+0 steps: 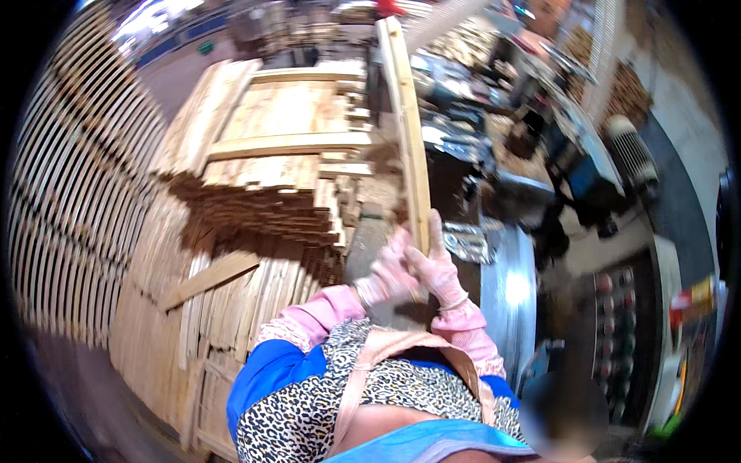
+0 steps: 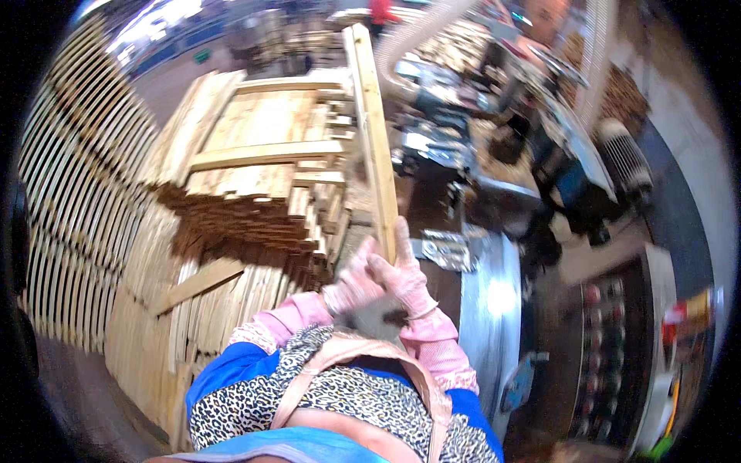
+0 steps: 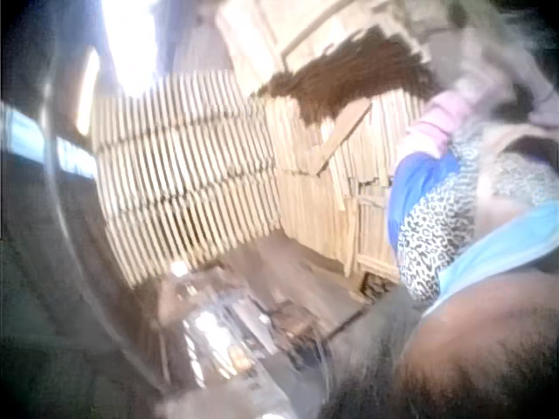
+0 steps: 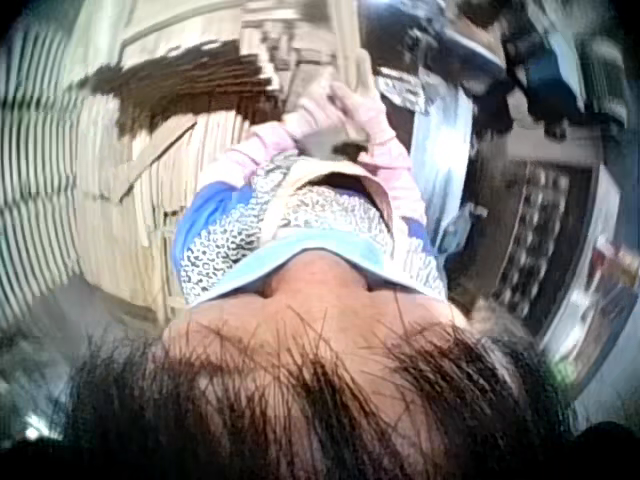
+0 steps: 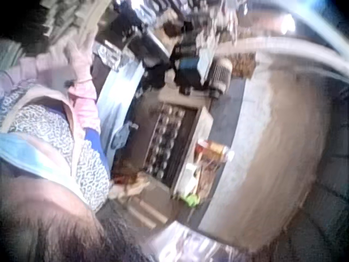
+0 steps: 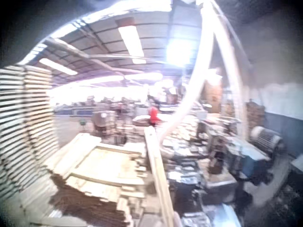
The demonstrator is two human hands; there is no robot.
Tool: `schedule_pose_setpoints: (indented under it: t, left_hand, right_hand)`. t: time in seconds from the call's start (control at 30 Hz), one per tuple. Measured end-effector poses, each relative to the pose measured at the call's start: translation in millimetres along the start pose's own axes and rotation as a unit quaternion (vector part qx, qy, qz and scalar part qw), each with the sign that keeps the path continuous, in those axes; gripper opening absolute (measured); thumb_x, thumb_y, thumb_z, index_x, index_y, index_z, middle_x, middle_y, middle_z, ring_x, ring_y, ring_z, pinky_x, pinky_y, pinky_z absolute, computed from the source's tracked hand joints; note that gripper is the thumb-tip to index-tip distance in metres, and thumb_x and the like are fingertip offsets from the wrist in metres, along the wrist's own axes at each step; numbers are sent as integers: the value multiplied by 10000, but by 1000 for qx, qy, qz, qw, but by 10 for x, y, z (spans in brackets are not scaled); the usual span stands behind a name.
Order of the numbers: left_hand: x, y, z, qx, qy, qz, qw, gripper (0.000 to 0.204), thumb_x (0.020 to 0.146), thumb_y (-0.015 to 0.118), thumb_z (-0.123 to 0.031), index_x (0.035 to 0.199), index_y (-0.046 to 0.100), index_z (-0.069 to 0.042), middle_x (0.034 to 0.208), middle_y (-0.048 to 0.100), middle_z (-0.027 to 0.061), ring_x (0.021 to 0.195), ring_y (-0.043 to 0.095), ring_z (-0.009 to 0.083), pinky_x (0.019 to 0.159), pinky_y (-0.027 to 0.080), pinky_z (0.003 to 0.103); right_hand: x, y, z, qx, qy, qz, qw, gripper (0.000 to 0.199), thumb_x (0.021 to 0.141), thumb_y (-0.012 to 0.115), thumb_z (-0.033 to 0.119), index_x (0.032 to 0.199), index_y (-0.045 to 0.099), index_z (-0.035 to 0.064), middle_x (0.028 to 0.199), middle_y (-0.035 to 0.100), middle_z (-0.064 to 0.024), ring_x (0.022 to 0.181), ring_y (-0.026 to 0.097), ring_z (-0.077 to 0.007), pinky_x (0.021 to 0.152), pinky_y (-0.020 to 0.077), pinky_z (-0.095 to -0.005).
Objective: The person takes wooden planks from a stack and feeds them one by one into an industrial woodworking machine, then sets the processed planks aside.
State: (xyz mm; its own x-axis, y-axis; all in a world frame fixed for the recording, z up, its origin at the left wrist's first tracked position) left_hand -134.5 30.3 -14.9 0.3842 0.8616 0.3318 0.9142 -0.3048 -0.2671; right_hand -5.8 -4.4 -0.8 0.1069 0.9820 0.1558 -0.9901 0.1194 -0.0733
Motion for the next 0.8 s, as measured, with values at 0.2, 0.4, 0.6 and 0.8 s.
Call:
schedule_pose_setpoints:
  t: [0.2, 0.4, 0.6, 0.8]
  left_hand:
    - [-389, 313, -21, 258, 67, 369, 891, 753, 859, 703, -332, 1515, 447, -64, 1563, 452, 201, 1422, 458, 363, 1188, 377, 415]
    - [-532, -65, 644, 319, -115, 359, 869, 643, 910, 664, -392, 1457, 516, -87, 1493, 540, 162, 1378, 514, 327, 1165, 405, 393]
    - [165, -1011, 318, 308, 59, 87, 946, 557, 866, 746, -241, 1370, 589, -64, 1308, 662, 184, 1234, 628, 332, 1071, 493, 414]
    - [1793, -2655, -440, 511, 135, -130, 839, 668, 929, 677, -410, 1456, 515, -33, 1435, 587, 190, 1332, 560, 329, 1119, 450, 419]
  right_hand:
    - [-1873, -1172, -862, -364, 51, -323, 872, 818, 851, 803, 287, 1550, 429, 85, 1403, 594, -193, 1261, 592, -357, 1050, 490, -435]
    - [-4101, -1332, -794, -580, 291, -280, 708, 612, 797, 750, 278, 1353, 591, 77, 1147, 688, -187, 1023, 640, -401, 854, 516, -506]
    - [-3269, -1710, -1008, -648, 88, -341, 675, 510, 860, 712, 247, 1331, 592, 95, 1230, 666, -206, 1019, 637, -417, 869, 519, -522]
    - [-1675, -2409, -1670, -650, 107, -436, 614, 647, 887, 756, 310, 1465, 519, 145, 1197, 680, -183, 1052, 644, -396, 911, 519, -493]
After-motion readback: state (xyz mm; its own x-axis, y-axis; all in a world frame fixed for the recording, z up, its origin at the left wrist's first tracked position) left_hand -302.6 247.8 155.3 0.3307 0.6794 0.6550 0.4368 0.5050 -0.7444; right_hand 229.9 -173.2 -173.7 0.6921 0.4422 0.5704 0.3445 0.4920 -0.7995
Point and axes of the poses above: each hand's wrist, its own x-axis towards the middle knuckle, its own y-axis out of the palm, z = x × y, the point moved 4 cm from there along x, towards the middle knuckle
